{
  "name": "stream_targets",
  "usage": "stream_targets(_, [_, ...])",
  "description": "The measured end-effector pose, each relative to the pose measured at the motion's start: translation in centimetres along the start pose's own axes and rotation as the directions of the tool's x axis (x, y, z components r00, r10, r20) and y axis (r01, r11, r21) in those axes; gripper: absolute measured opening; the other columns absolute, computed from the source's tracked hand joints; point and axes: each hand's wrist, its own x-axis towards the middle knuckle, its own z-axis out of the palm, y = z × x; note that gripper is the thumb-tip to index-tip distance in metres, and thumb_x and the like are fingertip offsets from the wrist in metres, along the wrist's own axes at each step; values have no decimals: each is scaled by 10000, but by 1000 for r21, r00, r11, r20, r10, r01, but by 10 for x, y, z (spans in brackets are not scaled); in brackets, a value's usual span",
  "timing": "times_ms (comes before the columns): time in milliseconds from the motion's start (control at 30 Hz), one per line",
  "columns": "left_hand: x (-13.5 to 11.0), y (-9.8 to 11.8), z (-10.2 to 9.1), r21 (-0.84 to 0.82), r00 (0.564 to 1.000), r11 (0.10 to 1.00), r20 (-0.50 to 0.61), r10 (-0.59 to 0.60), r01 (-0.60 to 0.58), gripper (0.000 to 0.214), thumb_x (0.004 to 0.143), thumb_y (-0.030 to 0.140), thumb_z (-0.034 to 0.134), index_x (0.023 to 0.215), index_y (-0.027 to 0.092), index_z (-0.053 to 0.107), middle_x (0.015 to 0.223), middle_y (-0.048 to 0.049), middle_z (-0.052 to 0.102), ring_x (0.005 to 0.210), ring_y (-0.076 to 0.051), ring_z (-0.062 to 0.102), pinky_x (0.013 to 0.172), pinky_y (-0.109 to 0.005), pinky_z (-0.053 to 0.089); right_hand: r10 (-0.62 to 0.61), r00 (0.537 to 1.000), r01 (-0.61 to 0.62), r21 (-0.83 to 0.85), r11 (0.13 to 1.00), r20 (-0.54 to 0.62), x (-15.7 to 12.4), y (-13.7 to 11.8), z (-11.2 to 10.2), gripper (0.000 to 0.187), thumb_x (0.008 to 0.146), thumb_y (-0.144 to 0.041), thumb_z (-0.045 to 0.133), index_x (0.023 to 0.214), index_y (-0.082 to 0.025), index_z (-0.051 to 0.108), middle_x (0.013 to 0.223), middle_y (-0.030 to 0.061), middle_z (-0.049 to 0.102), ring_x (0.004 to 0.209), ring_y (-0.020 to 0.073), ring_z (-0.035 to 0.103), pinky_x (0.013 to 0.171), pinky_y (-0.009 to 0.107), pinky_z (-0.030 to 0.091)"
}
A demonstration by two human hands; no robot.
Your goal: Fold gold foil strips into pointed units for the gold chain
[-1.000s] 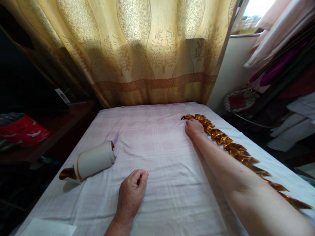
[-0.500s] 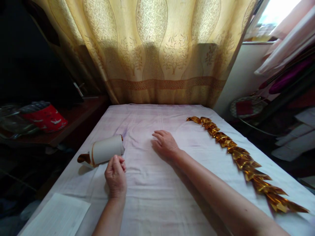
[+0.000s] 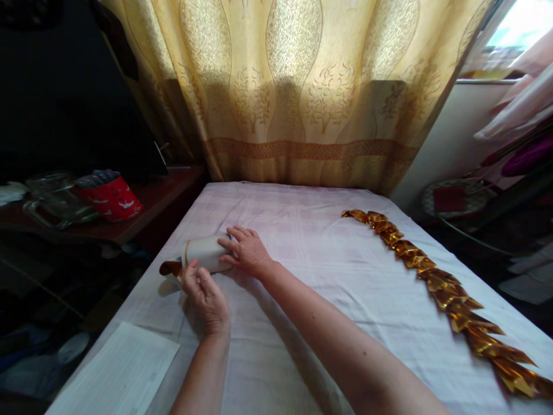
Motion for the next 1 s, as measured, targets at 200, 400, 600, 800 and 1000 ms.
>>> stream_targets(200, [-1, -1, 6, 50, 994, 994, -51, 98, -96, 518, 1004, 477, 345, 1378, 151, 491, 1510, -213, 407, 1423, -302, 401, 1129, -456, 399, 37, 998, -37, -5, 999, -52, -14, 5, 4, 407, 958, -454, 589, 1324, -279, 620, 1401, 95, 585, 1291, 252, 507, 1038, 396, 394])
stream_targets(400, [0, -3, 5, 58, 996, 994, -4, 89, -89, 521, 995, 436, 407, 1422, 142, 460, 1536, -223, 376, 1434, -336, 373, 1152, -510, 350, -4, 993, 7, 27, 1000, -115, -22, 16, 0, 329, 991, -381, 544, 1256, -232, 670, 1323, 103, 644, 1204, 235, 591, 1005, 373, 459])
stream_targets(600, [-3, -8, 10, 32, 989, 988, 12, 149, -149, 482, 976, 425, 478, 1395, 188, 496, 1583, -201, 286, 1459, -367, 313, 1137, -544, 364, 153, 938, -111, 149, 983, -312, -58, 42, -18, 274, 993, -312, 511, 1155, -240, 720, 1201, 81, 713, 1101, 217, 664, 971, 362, 528])
stream_targets(800, [-19, 14, 7, -122, 838, 841, 89, 539, -528, 496, 996, 335, 470, 1460, 177, 397, 1579, -220, 275, 1485, -335, 256, 1176, -549, 284, 165, 902, -131, 111, 985, -399, -135, 50, -57, 273, 986, -294, 512, 1150, -215, 715, 1185, 114, 713, 1069, 237, 684, 940, 395, 567])
stream_targets(1000, [-24, 18, 8, -366, 674, 767, 371, 639, -526, 381, 1028, 324, 369, 1348, 193, 528, 1292, -138, 603, 1204, -215, 600, 1052, -384, 481, 218, 953, -203, 90, 975, -211, -198, 30, -66, 320, 973, -248, 530, 1270, -252, 650, 1316, 107, 646, 1091, 225, 687, 904, 348, 590])
